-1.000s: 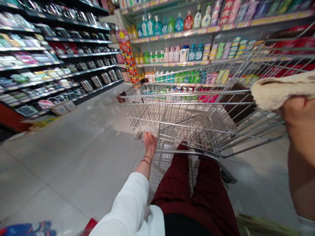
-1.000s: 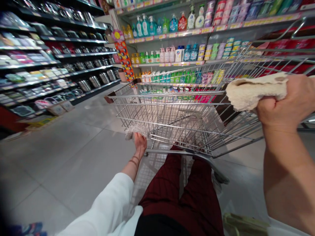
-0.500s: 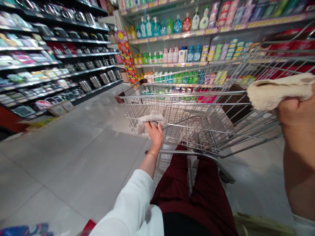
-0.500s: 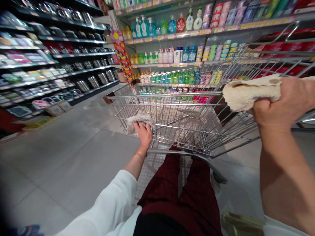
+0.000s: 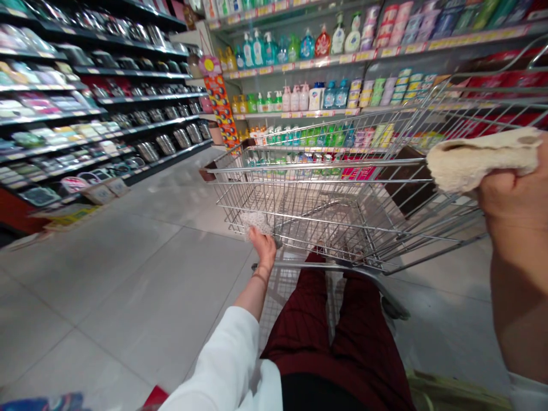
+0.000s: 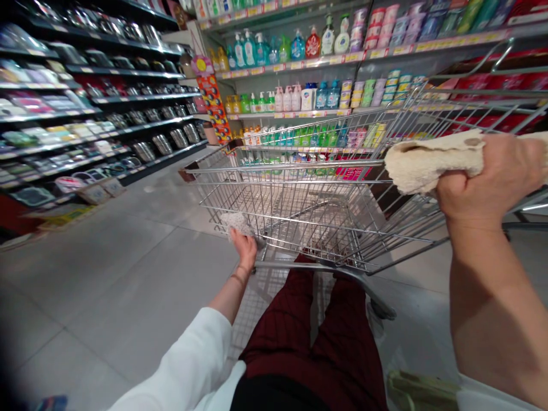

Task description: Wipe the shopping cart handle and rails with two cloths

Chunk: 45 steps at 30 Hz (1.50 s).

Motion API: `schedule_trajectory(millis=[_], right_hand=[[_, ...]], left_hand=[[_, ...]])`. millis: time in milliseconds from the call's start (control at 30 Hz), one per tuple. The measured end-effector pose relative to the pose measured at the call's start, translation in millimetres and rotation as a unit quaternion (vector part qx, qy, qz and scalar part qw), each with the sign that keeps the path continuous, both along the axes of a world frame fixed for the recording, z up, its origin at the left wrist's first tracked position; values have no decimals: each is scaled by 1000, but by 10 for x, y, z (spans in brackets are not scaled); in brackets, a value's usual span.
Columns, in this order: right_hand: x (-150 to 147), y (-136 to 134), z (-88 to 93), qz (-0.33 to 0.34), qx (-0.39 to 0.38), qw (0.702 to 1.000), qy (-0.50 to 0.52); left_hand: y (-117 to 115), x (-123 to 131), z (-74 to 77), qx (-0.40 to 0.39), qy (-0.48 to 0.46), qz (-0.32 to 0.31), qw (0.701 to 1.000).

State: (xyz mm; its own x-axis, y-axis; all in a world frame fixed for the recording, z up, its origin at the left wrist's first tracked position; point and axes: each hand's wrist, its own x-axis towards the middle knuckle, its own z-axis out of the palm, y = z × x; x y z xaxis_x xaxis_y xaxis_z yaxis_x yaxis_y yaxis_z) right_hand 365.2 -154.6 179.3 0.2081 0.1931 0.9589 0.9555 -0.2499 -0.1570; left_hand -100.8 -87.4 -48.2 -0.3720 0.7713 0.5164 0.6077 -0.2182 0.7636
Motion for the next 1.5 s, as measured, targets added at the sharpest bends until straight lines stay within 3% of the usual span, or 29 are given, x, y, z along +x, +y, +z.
schedule_trajectory(millis=[133,233,367,500,633,733,900,1000,1167,1367,1500], right_hand=[[18,-30,-9,11,-19,1000,-5],[-9,-39,21,5,-25,1000,18],[-64,-44,65,-8,-23,999,38],[-101,-54,79,-5,-24,999,42],[-121,-52,83,4,-21,999,36],[-102,-39,68,-3,-13,999,36],[-22,-20,9,2,4,1000,-2],[-8,-19,2,-3,7,1000,-2],[-64,-32,33,-1,-14,1000,9],[-112,-39,55,0,-19,1000,18],[-97,-32,60,-6,-24,999,26]], left_hand=[[45,184,253,47,55,2,997],[57,353,262,37,107,-8,994],[1,402,8,-8,146,-55,988],[-132,264,-314,-29,150,-58,987],[-177,115,-403,-35,146,-45,988],[-132,92,-231,-21,135,-23,990],[-104,302,267,48,146,-49,987],[-120,461,381,80,180,-75,978],[-128,487,176,-1,240,-66,969],[-118,408,-48,-18,268,-75,960],[-215,372,-279,-40,269,-77,959]])
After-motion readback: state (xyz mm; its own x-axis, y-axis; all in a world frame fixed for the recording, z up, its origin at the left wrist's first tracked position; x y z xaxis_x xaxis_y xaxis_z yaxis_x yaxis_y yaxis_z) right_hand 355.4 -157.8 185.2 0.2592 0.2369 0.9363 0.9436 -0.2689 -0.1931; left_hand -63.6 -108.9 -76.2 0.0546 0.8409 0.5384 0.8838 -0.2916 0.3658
